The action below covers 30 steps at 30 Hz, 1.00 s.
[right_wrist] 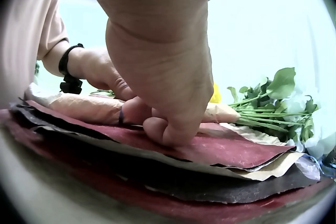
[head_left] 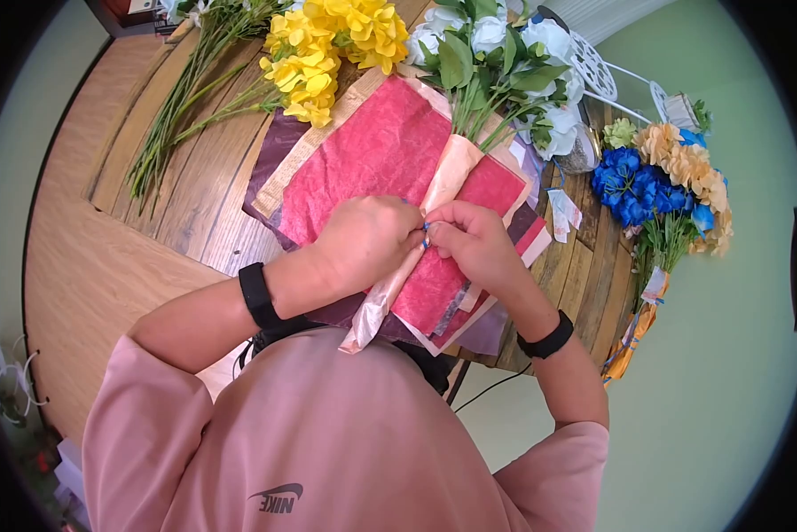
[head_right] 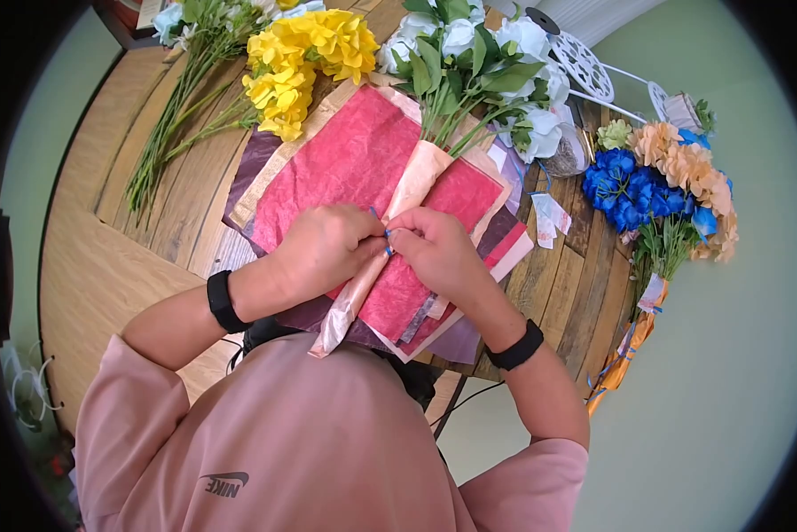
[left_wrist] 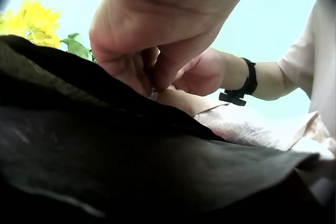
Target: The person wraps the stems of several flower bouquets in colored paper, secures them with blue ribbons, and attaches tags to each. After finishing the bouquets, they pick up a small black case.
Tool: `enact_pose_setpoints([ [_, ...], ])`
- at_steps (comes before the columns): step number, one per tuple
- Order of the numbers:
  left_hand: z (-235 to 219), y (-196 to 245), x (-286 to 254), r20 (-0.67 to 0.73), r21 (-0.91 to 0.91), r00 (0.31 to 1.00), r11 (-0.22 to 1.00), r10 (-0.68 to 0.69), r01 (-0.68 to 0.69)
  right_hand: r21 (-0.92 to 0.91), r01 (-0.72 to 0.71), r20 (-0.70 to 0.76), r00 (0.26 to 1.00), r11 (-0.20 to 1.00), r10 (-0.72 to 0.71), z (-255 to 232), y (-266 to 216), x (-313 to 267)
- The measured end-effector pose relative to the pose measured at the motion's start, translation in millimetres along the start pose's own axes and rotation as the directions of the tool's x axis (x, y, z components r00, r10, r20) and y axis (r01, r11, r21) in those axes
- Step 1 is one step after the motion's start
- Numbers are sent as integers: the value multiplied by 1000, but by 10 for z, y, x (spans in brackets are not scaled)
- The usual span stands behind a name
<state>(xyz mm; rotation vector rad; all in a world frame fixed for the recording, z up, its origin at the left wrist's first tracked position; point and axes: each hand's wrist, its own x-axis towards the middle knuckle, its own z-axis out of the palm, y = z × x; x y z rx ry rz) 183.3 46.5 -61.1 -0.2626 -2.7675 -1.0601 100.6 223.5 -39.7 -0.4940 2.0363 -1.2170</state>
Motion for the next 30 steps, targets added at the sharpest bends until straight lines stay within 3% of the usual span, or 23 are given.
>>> enact_pose_setpoints([
  [4,15,16,-12,6,34,1000,999,-16,16,-8,-3,4,1000,1000,3,-3,-9,-7],
  [10,-33,3,-59,-101,-24,995,1000,-7,4,-5,-7,13,1000,1000,7,9,-25,-14],
  [12,-37,7,-105,-71,75,979,980,190,-185,0,-29,8,1000,1000,29,16,-27,-8],
  [23,21,7,-58,-67,138,976,971,208,-197,-56,1,17,1000,998,0,1,-49,-11],
  [30,15,42,-43,-74,65,985,986,156,-151,-128,73,28,997,989,-70,-9,-87,-49],
])
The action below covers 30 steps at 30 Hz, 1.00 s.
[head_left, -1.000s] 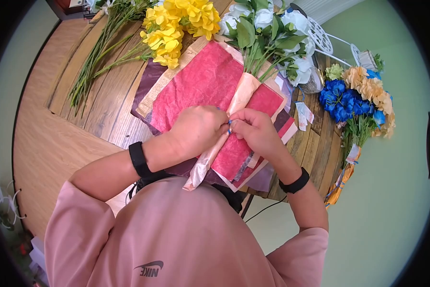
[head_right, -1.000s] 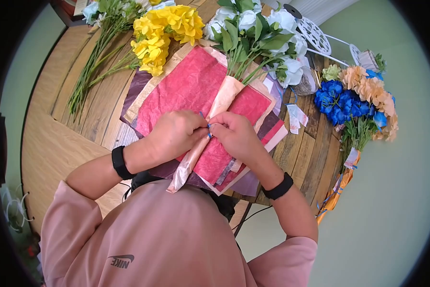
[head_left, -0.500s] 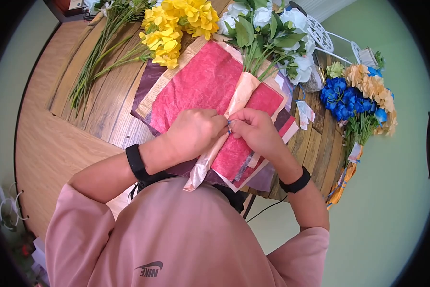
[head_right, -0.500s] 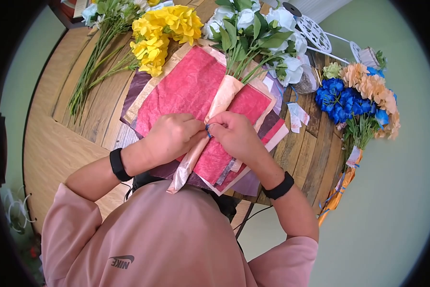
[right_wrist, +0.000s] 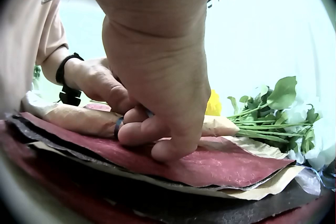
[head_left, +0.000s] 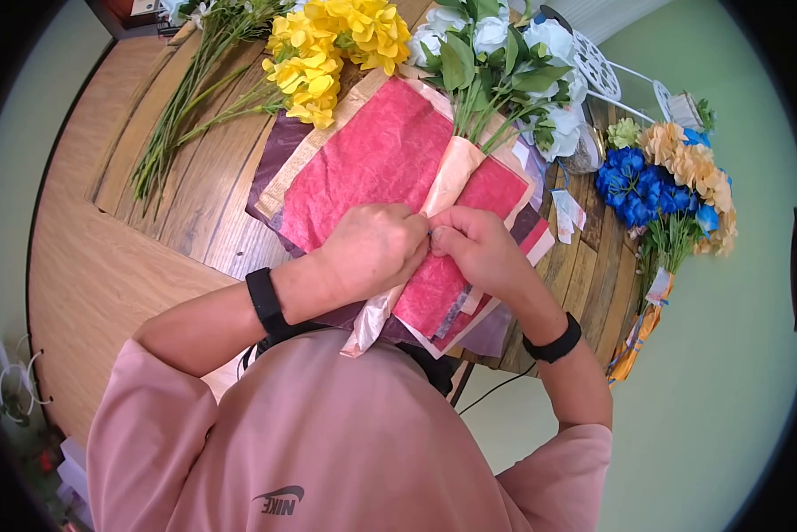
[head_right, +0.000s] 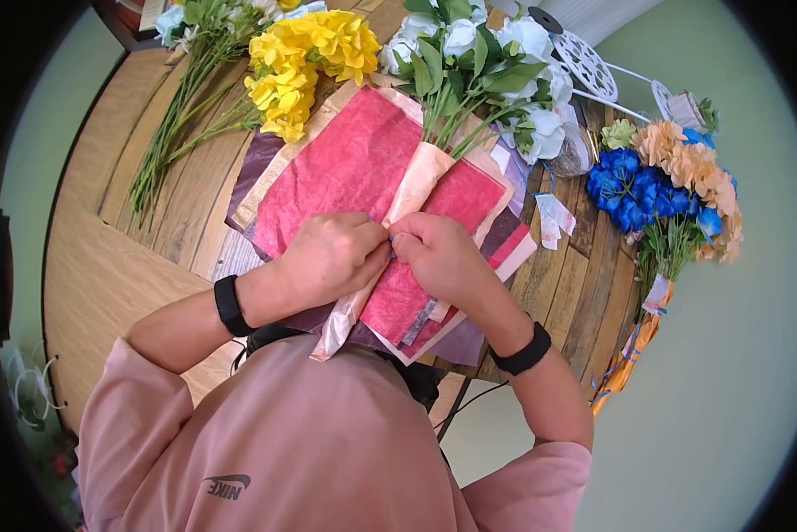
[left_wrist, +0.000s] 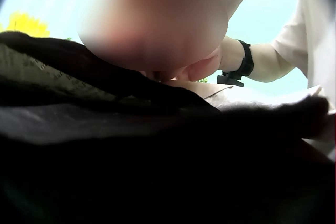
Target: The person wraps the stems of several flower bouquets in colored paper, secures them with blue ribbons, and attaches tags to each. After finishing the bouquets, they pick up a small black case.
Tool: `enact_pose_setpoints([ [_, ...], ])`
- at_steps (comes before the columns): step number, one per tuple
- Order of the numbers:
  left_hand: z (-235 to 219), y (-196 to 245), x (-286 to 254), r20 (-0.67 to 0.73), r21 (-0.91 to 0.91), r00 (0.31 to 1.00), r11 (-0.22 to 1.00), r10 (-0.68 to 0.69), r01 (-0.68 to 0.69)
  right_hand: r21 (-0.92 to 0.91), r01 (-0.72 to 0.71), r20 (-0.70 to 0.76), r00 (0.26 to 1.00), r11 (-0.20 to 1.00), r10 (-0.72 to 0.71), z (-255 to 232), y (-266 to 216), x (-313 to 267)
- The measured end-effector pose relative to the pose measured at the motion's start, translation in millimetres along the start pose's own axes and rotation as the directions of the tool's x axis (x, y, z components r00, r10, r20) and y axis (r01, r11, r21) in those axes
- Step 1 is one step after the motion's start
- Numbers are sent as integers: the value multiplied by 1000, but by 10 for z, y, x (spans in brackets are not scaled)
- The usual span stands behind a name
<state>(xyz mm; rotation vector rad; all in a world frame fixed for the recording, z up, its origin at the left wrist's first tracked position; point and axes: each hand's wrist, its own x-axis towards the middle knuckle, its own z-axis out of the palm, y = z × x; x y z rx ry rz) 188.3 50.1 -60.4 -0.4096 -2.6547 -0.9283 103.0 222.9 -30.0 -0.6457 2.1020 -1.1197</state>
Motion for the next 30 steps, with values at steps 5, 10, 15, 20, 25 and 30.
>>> enact_pose_setpoints([
  [5,23,-32,39,-36,-100,998,994,-46,42,20,28,0,1000,999,-28,16,16,-21],
  [10,-37,-23,9,10,-196,989,970,-145,144,61,51,-109,993,997,-44,91,75,-41],
  [15,-63,-12,-1,54,-216,979,955,-196,203,-49,53,-164,985,997,-60,124,28,-57],
  [20,-86,6,-12,66,-217,976,952,-207,217,-64,58,-184,981,996,-69,142,30,-52],
  [25,-99,15,-12,61,-238,974,944,-220,228,-203,182,-243,942,962,-229,181,-46,-91],
  [30,-95,17,-1,67,-235,974,946,-215,225,-504,320,-204,858,802,-471,168,79,-60],
])
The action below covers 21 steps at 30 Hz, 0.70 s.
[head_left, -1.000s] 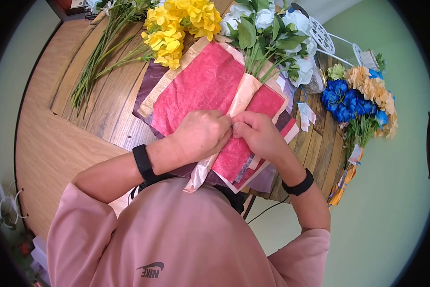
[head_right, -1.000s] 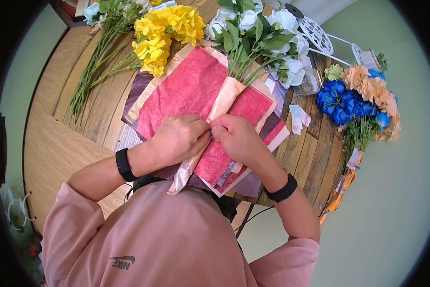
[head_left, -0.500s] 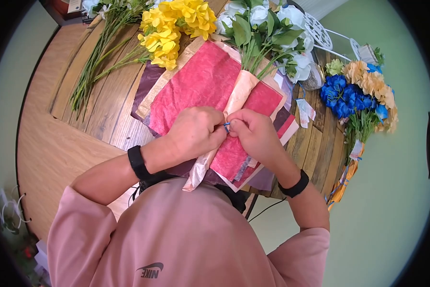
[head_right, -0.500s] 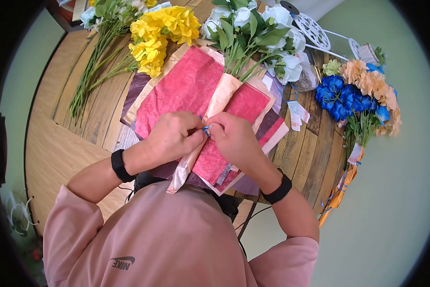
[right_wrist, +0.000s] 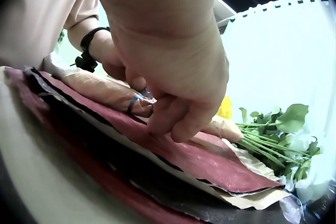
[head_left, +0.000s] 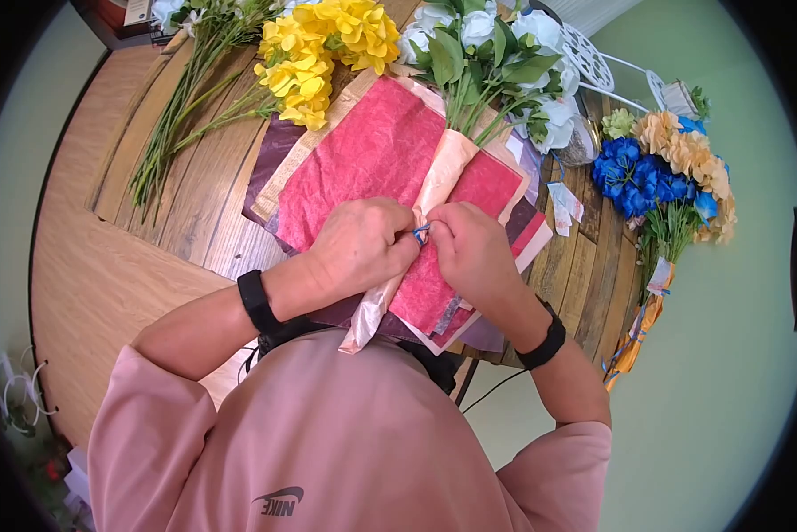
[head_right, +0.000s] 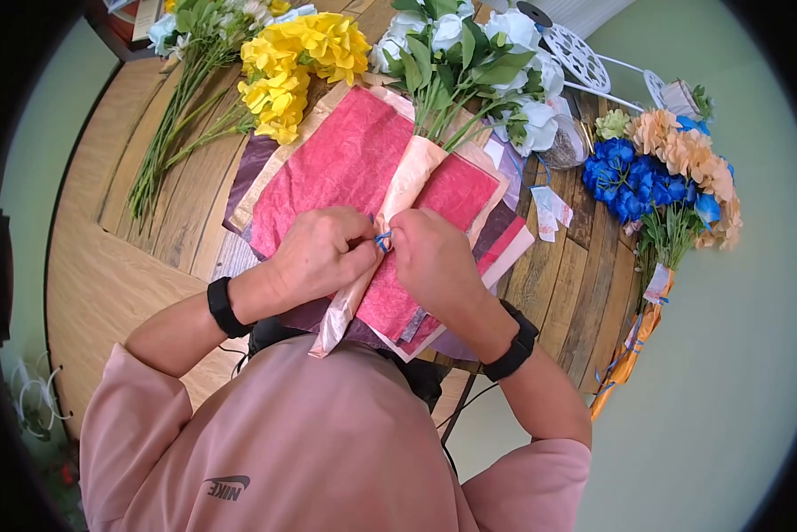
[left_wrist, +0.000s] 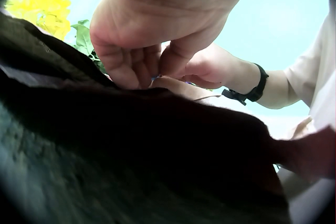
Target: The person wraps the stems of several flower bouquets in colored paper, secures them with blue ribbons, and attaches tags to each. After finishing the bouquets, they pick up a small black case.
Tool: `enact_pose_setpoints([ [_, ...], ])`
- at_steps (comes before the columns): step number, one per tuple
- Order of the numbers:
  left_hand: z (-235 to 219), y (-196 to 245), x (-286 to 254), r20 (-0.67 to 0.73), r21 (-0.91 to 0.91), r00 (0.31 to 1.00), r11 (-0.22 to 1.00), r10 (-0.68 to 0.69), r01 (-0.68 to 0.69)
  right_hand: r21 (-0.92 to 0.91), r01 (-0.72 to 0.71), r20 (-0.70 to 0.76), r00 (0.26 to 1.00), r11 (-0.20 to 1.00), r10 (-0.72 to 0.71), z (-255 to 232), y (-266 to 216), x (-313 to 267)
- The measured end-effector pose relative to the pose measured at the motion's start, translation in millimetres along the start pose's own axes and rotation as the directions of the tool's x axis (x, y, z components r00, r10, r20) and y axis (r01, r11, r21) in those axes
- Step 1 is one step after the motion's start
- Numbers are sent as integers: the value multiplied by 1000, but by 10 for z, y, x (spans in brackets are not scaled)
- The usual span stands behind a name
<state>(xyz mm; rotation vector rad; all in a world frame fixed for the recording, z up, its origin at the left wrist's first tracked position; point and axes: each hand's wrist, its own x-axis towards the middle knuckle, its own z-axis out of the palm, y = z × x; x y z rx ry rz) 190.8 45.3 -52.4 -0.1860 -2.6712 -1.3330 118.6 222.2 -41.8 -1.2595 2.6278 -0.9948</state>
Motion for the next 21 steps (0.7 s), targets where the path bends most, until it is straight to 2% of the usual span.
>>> enact_pose_setpoints([
  [7,14,4,7,20,46,1000,999,-22,21,-82,4,23,1000,997,-3,-2,5,-12],
  [9,30,3,7,-20,56,1000,998,21,-20,-78,16,17,1000,997,-14,5,4,-16],
  [13,22,44,11,24,68,1000,998,-2,0,-85,12,22,1000,996,-10,3,21,-20],
  [21,67,-43,-9,-40,-69,999,998,-10,7,-136,-28,7,1000,990,29,-9,35,-47],
])
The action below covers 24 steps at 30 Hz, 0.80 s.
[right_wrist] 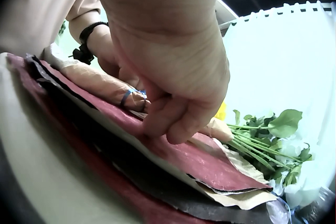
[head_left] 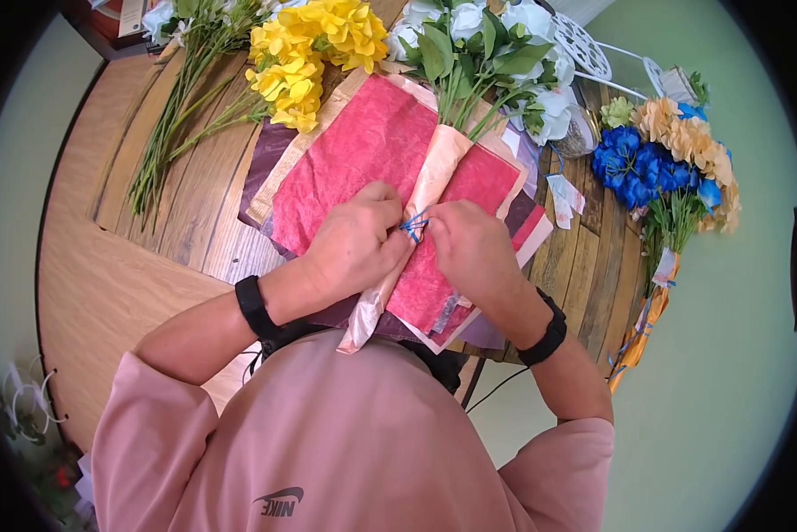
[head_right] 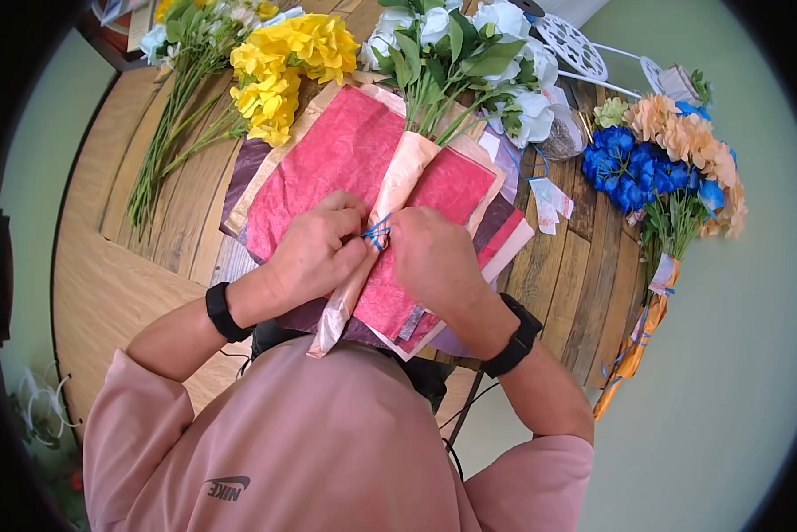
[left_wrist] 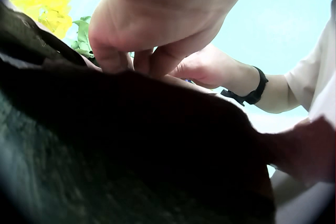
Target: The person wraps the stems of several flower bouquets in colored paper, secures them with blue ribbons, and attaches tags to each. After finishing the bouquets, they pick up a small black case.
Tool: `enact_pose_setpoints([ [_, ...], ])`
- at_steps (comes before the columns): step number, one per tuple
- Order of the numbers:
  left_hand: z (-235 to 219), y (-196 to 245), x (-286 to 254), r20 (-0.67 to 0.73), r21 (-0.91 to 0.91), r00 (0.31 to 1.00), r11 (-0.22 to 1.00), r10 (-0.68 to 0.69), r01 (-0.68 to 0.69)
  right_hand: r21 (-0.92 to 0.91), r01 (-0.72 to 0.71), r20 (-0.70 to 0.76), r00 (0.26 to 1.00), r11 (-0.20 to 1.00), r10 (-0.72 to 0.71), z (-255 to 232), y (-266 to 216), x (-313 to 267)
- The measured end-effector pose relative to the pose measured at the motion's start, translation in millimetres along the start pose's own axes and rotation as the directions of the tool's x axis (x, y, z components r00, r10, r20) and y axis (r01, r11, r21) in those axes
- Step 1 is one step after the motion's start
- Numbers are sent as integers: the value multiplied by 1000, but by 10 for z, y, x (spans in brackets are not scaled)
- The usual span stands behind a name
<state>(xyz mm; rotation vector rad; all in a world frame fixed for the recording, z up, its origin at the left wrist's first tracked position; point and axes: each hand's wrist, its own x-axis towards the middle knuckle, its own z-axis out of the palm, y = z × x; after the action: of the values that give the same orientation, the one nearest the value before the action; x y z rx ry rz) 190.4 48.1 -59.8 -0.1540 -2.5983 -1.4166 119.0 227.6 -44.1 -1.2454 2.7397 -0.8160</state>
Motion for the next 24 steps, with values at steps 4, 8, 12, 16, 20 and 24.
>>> enact_pose_setpoints([
  [4,-13,18,-3,19,0,1000,1000,-5,5,39,11,-12,1000,999,-10,-49,19,18],
  [8,-20,36,5,27,3,999,1000,-18,18,25,22,-7,1000,999,-21,-52,47,8],
  [12,-5,0,11,23,20,1000,1000,-2,1,-24,4,22,1000,1000,-3,-52,86,0],
  [16,-22,-29,26,28,19,1000,1000,-8,7,-8,-15,26,1000,1000,15,-84,85,-1],
  [20,-228,-1,180,152,-18,973,984,-172,176,147,-166,-5,986,975,169,-293,72,3],
  [24,-153,-193,603,195,-138,907,905,-374,403,156,-221,-24,974,963,227,-662,204,38],
])
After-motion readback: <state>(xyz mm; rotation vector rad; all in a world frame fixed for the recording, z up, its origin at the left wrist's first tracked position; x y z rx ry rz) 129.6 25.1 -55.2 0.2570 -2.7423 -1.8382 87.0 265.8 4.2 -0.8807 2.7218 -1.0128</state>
